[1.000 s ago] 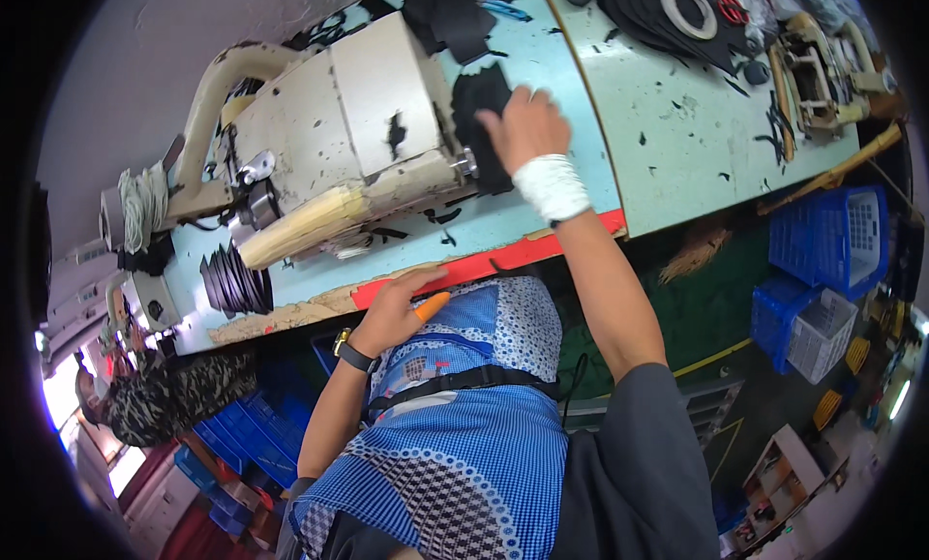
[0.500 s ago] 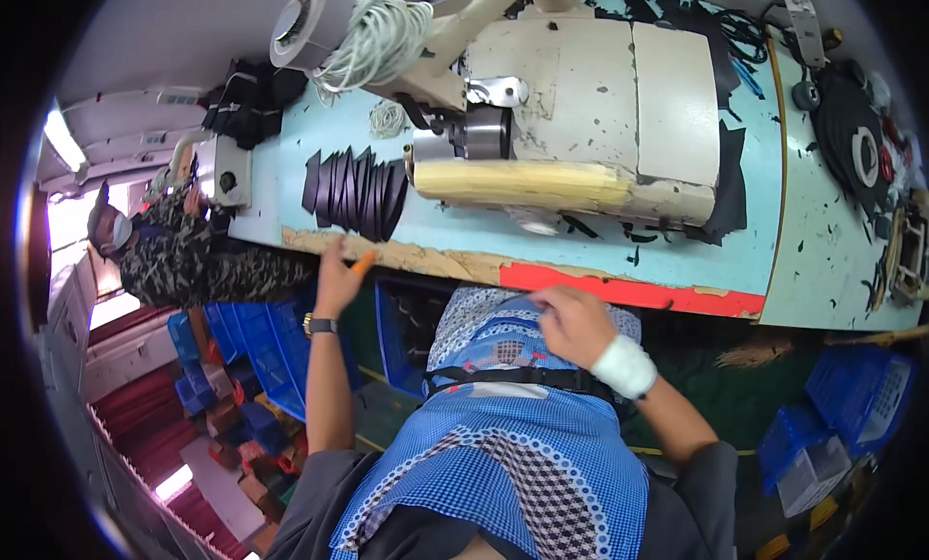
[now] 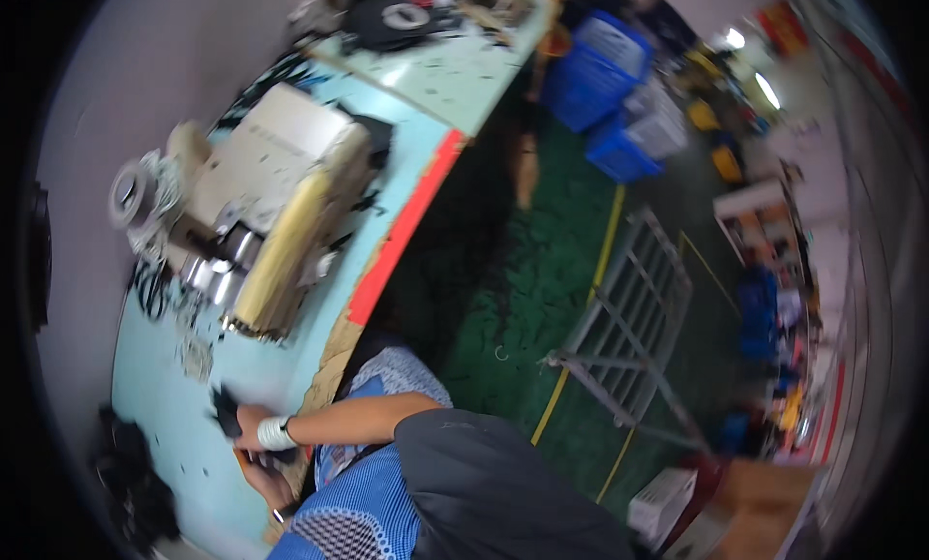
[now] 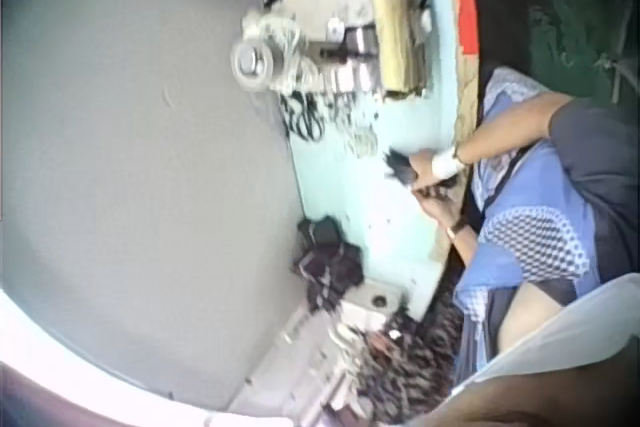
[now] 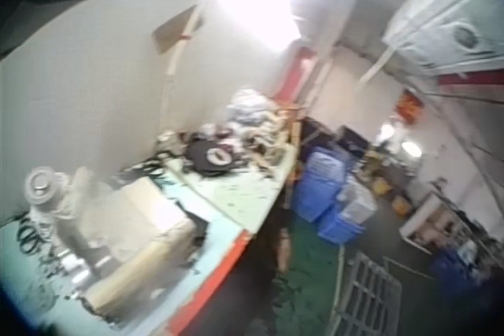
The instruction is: The person sorts and counts a stack of black material pieces by hand, then feeds them one by one into a skiving machine.
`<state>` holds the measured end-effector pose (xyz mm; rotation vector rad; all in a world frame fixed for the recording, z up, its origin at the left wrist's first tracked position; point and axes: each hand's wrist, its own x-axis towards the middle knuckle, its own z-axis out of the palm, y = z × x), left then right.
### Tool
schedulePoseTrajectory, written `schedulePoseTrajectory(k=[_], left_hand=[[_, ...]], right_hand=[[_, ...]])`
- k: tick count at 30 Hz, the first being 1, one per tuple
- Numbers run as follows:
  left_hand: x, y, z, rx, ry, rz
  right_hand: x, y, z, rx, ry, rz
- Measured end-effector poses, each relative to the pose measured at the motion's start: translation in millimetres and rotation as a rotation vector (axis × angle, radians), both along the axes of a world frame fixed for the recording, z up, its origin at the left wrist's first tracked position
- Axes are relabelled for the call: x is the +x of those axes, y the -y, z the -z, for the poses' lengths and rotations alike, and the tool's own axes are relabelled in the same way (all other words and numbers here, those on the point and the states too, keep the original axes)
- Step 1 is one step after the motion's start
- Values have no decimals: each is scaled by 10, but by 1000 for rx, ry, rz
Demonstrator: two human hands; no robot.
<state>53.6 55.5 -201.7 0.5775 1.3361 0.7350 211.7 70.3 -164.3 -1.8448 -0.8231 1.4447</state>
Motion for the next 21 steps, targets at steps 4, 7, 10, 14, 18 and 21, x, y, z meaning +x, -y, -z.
schedulePoseTrajectory(k=[4,7,10,14,18,21], left_hand=[[188,9,-355,-153,106,30],[257,-33,-497,-170,120,101],[395,-103,-600,-173,132,182],[544,-127,-682,-190,142,267],[633,-148,-687,-222,154,322],[416,-189,-697,-229,164,231]], right_hand=[[-41,143,217,21,134,-34],[29,230,10,79,111,29],[116,431,-252,152,-64,169],[137,537,-418,149,-308,274],[226,567,-496,201,-877,492],[141,546,-592,199,-1046,451]])
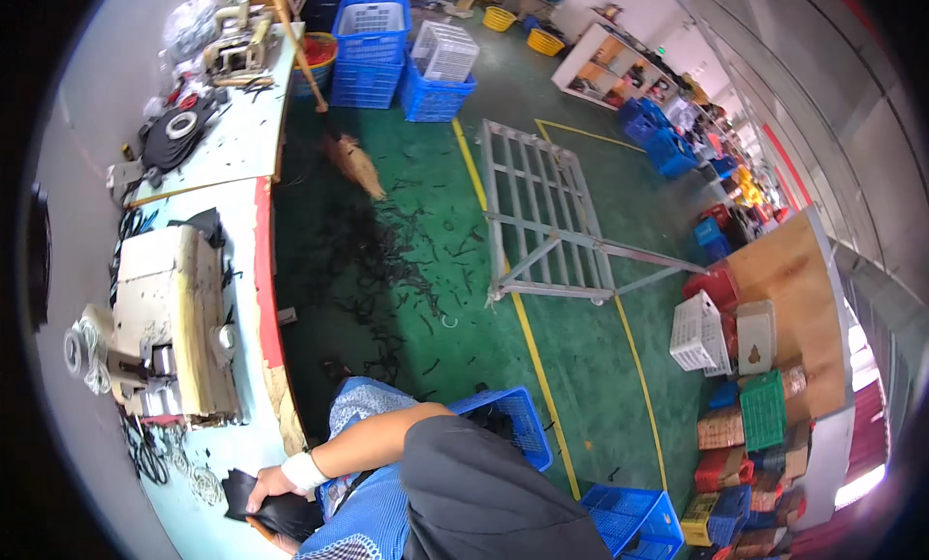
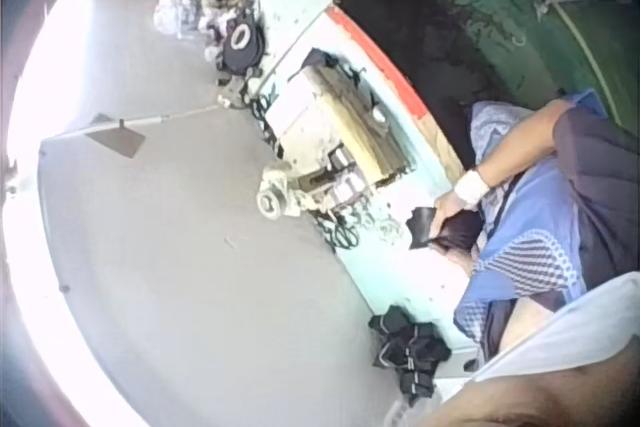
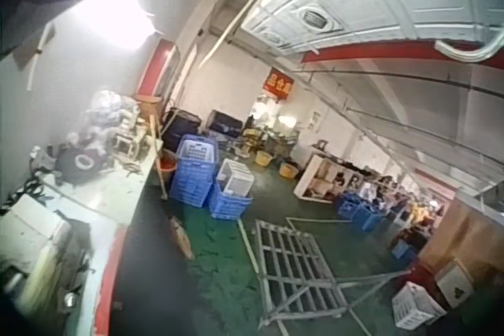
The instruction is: The person sorts and counts a stack of black material pieces by hand, then feeds them one by one into a skiving machine.
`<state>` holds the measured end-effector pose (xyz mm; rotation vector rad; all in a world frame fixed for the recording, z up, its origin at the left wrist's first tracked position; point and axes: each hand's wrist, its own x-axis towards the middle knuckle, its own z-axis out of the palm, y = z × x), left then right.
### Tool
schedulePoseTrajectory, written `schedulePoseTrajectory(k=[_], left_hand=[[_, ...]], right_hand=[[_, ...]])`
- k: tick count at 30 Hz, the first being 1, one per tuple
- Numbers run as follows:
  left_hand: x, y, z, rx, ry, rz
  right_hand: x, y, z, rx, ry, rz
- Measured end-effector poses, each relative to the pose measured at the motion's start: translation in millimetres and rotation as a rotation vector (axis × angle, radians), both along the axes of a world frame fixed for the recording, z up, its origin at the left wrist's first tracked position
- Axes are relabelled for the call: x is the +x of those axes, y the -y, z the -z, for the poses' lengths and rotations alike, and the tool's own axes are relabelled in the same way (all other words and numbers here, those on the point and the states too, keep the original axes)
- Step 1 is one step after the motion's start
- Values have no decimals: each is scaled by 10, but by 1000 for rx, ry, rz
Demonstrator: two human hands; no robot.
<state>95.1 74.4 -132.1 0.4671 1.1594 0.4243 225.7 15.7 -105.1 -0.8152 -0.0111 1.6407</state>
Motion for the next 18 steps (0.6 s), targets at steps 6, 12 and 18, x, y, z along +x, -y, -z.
schedulePoseTrajectory(k=[6,12,18], left_hand=[[-27,42,63,-60,12,-3],[-26,-116,-107,-6,55,-117],[616,12,-774,-34,284,-69]], right_hand=[[263,355,-170,-127,242,151],[316,276,-506,-259,1041,-53],[318,204,-507,-23,1340,-330]])
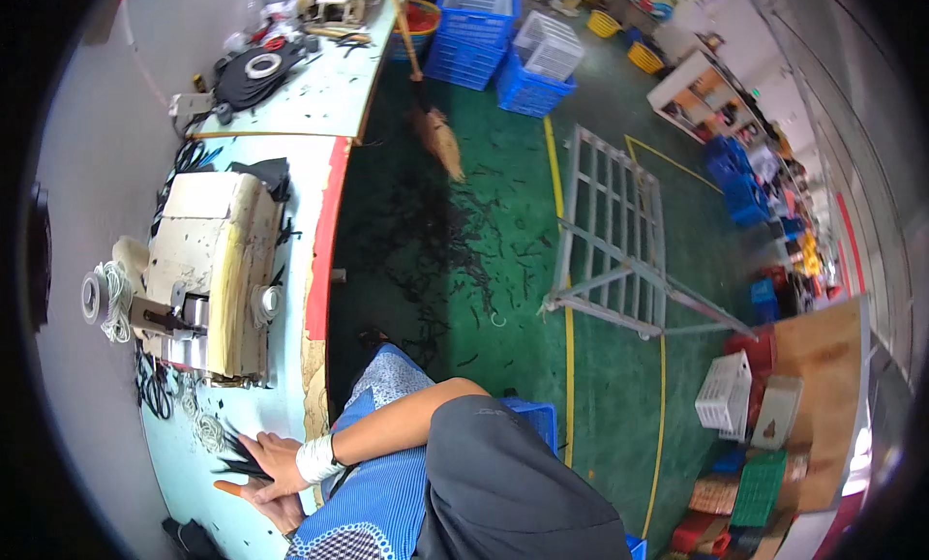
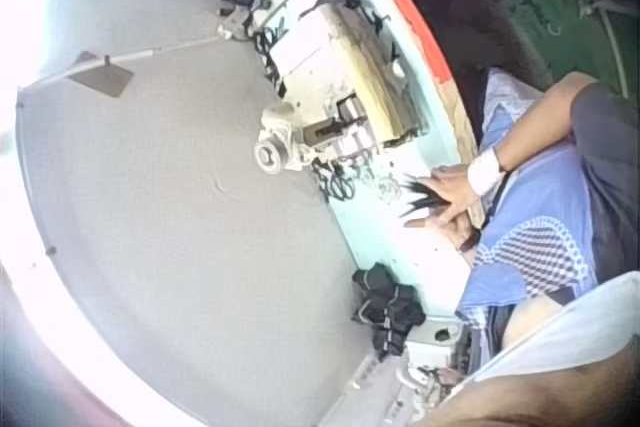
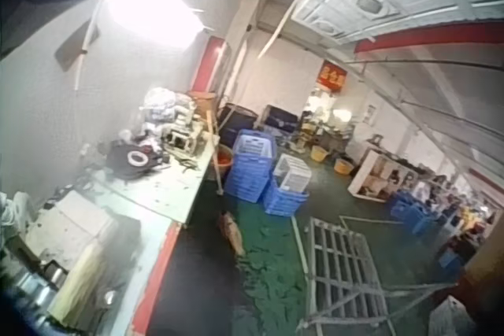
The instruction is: The person sorts and counts a stack of black material pieces by hand, then feeds them one by one into a skiving machine.
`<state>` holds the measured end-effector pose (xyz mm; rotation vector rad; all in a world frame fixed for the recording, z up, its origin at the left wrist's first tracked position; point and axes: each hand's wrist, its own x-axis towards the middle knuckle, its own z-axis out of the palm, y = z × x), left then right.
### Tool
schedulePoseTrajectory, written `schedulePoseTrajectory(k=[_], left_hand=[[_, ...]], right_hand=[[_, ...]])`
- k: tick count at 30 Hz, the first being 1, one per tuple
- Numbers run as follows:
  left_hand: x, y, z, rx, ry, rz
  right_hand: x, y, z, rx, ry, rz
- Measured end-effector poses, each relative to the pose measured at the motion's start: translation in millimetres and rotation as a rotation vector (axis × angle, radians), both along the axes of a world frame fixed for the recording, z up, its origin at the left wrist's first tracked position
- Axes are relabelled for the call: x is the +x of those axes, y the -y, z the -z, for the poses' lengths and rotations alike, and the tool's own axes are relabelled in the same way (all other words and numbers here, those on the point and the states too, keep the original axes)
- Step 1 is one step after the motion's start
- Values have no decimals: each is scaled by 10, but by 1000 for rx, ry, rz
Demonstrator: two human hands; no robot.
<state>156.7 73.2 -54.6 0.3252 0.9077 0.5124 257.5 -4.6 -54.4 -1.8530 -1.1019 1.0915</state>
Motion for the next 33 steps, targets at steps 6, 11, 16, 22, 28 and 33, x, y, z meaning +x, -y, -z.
schedulePoseTrajectory(k=[6,11,16,22,28,33], left_hand=[[375,155,-386,196,409,142],[923,403,-557,756,12,-20],[1564,665,-681,767,-69,-47],[1903,664,-516,525,-92,195],[2168,596,-458,953,2,424],[2277,501,-184,902,324,648]], right_hand=[[586,-125,231,141,-371,111],[1669,474,-560,127,-1450,20],[1788,831,-345,-263,-1734,-1],[2165,1048,-530,-93,-1885,85],[2137,1184,-338,69,-1718,132],[2011,1378,-344,419,-1745,349]])
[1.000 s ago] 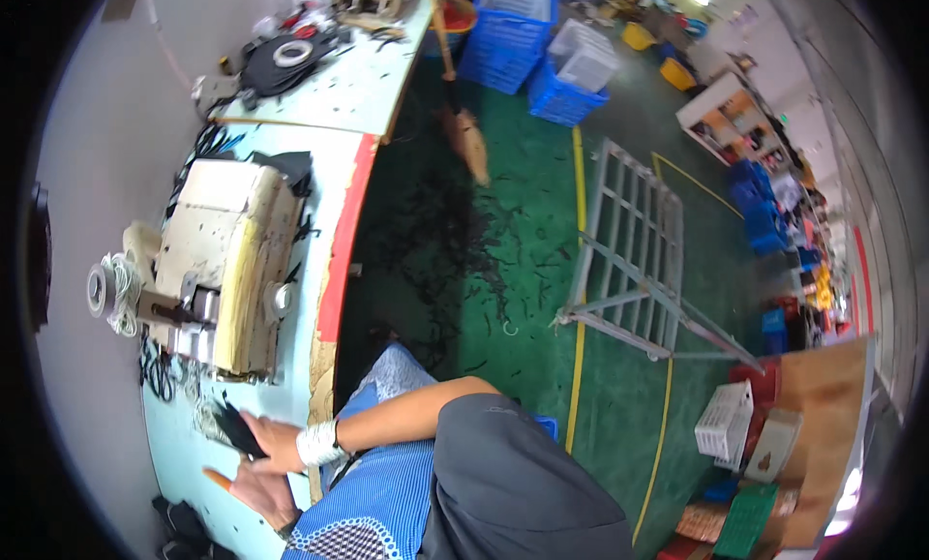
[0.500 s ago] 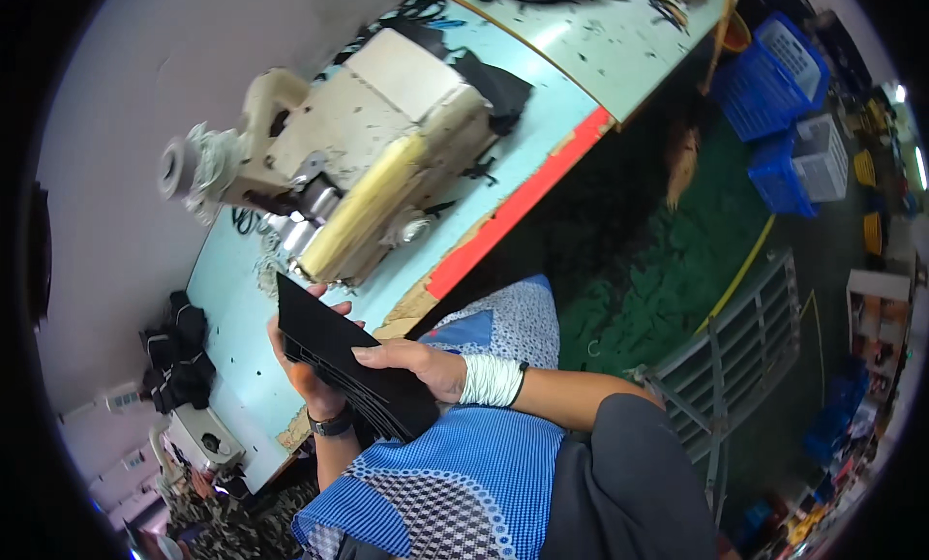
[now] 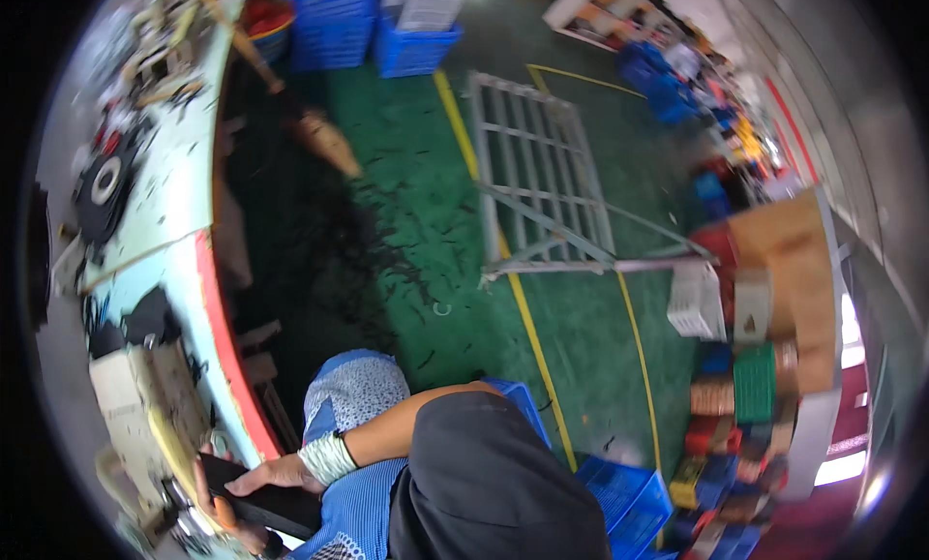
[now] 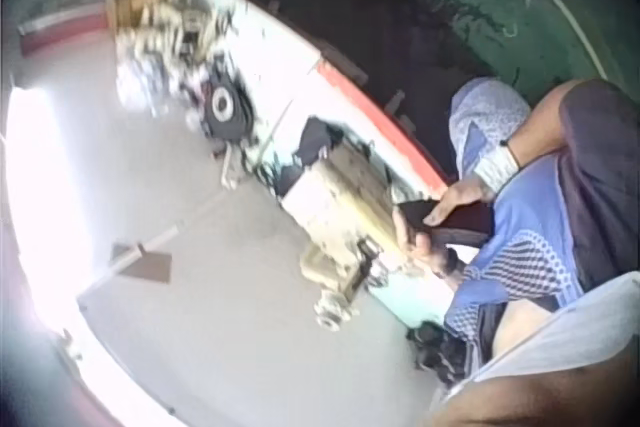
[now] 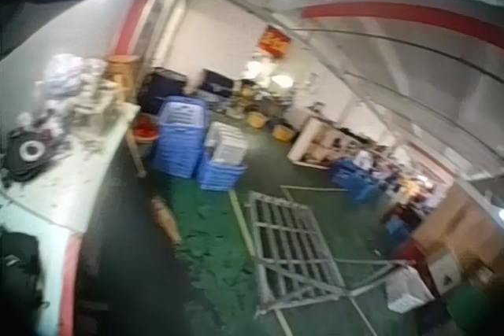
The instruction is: The person sorts and counts a stack of black material pieces by hand, then feeds them one by one into a skiving machine.
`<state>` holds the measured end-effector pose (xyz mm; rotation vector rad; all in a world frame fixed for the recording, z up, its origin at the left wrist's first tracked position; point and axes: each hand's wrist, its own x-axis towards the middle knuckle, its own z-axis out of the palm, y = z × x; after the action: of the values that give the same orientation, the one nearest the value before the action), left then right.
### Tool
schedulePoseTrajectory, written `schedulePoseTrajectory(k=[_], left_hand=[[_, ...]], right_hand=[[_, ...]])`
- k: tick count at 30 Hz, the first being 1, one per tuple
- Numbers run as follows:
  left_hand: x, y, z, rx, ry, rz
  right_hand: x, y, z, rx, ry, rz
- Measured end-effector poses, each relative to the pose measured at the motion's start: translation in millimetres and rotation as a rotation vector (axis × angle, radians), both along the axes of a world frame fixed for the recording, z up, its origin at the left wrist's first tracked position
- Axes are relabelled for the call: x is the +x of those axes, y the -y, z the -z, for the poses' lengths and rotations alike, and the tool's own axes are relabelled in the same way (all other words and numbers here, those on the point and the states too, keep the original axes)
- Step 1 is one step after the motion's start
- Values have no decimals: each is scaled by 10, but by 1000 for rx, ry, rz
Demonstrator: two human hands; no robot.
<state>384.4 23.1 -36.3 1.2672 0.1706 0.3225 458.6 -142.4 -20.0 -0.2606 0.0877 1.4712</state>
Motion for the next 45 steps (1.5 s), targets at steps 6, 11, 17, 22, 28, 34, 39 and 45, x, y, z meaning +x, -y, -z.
schedulePoseTrajectory(k=[6,11,17,22,28,34,39,45], left_hand=[[503,471,-322,198,-127,58],[405,484,-376,136,-108,163],[-258,-48,-305,75,-48,119],[-446,-243,-217,-192,41,-94],[-902,-645,-552,-271,26,-119],[-836,-807,-389,149,-601,-394],[-828,-1088,-485,-247,-615,-363],[-885,-1673,-267,6,-892,-115]], right_hand=[[-147,110,-124,-43,113,347],[-294,23,69,-49,90,237],[-617,-321,-118,-32,2,380],[-559,-45,-123,-115,-92,-154],[-310,-297,-314,-370,909,-139],[-369,-743,-409,-322,1137,-379],[-207,-1059,-314,-315,1019,-443],[-275,-1538,-303,-316,777,-551]])
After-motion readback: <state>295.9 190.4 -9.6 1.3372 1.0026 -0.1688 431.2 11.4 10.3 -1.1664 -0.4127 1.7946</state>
